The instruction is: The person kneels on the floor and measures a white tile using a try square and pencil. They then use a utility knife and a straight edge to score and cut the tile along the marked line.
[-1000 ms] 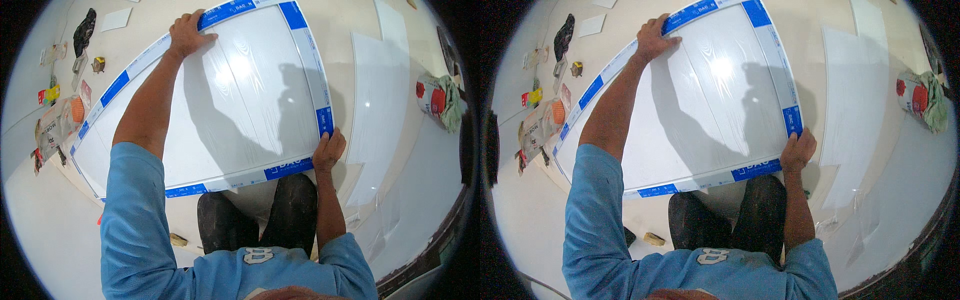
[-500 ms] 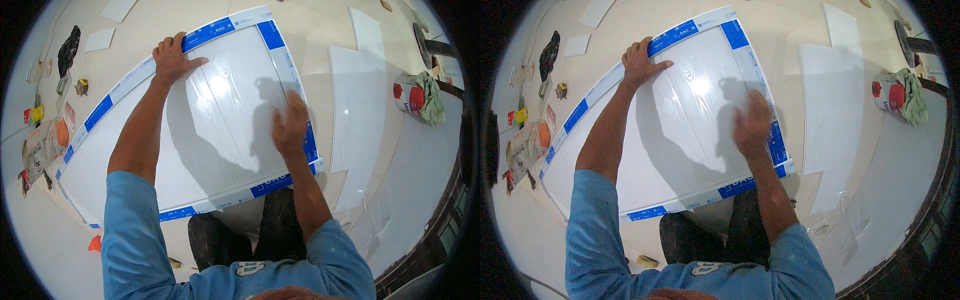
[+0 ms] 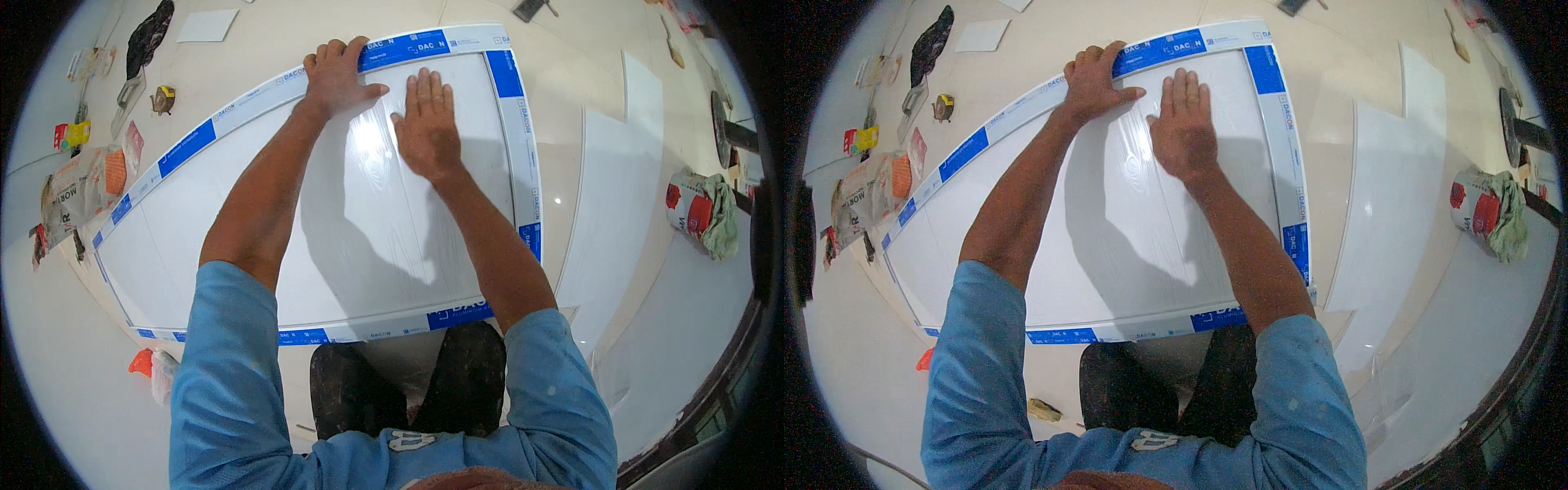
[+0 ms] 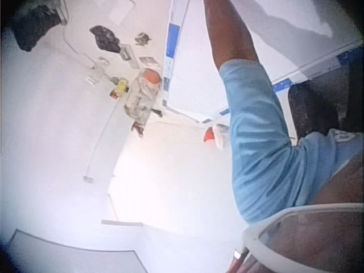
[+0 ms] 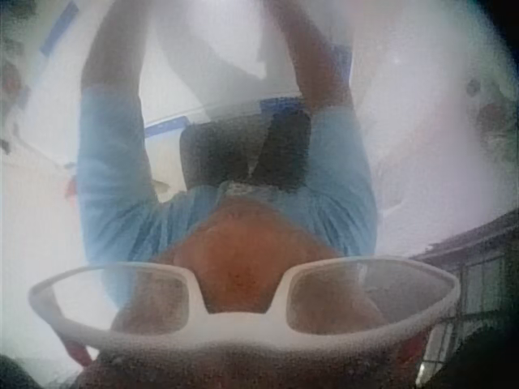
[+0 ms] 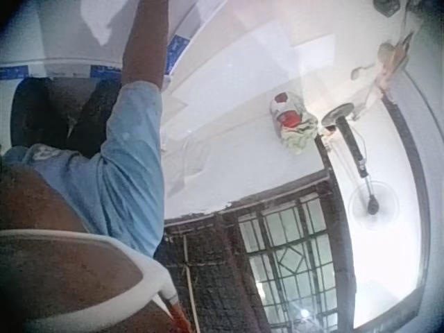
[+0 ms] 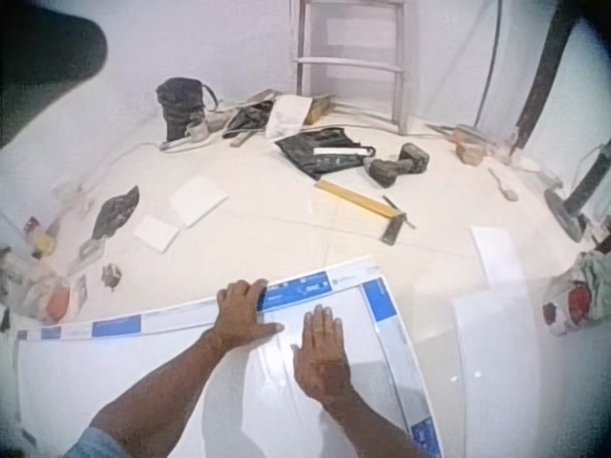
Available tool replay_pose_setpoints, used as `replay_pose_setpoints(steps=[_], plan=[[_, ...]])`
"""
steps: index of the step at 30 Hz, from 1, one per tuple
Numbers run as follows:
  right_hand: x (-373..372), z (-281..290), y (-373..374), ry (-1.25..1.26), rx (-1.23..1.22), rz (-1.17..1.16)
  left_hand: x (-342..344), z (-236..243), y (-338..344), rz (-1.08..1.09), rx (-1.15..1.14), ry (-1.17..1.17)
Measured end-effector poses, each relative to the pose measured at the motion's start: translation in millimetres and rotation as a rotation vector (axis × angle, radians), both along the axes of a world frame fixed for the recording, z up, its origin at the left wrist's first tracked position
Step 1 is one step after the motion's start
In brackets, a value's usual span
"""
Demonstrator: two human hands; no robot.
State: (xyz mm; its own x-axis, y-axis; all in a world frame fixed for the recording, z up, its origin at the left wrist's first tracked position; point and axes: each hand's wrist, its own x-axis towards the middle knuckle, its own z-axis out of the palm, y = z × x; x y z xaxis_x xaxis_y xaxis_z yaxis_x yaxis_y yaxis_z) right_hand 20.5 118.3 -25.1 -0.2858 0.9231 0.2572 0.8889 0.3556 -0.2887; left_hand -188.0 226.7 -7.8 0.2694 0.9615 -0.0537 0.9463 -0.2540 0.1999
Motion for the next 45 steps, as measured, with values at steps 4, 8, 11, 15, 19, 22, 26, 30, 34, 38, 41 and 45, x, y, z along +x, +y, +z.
replay_pose_setpoints(steps=[4, 8, 11, 15, 19, 22, 26, 30, 34, 38, 41, 45], plan=[[-22.9, 0.2, -9.3, -0.051, -0.131, 0.044, -3.1, -3.5, -2.4, -0.022, 0.075, -0.012], [-24.8, 4.9, -15.4, -0.015, -0.065, 0.105, 1.3, -1.6, -6.0, -0.001, 0.053, -0.012], [-7.5, 14.5, -28.9, 0.021, -0.241, 0.177, 4.3, 1.7, -5.1, 0.014, 0.046, -0.03], [32.4, 21.0, -52.8, 0.004, -0.146, -0.103, 4.9, 2.0, -5.8, 0.04, 0.041, -0.049], [34.0, 14.8, -63.4, 0.032, -0.252, -0.08, 4.8, -3.2, -6.4, 0.047, 0.036, -0.026], [25.7, 16.7, -70.8, 0.067, -0.164, -0.139, 3.8, -6.3, -1.0, 0.021, 0.067, 0.1], [26.2, 36.8, -125.9, 0.083, -0.321, 0.086, -4.8, -11.1, 2.9, -0.027, 0.055, 0.121], [55.6, 42.5, -174.9, 0.1, -0.407, -0.152, -9.3, -18.9, 13.4, -0.044, 0.076, 0.198], [51.1, 32.9, -198.0, 0.106, -0.377, -0.18, -15.4, -21.2, 22.0, -0.062, 0.074, 0.173], [24.2, 33.6, -219.5, 0.128, -0.292, -0.13, -17.7, -26.8, 27.3, -0.081, 0.056, 0.199], [17.8, 54.0, -237.4, 0.219, -0.378, 0.035, -24.8, -28.3, 32.5, -0.093, 0.06, 0.132], [132.9, 71.8, -244.0, 0.368, -0.254, -0.174, -30.3, -32.6, 37.3, -0.113, 0.073, 0.169]])
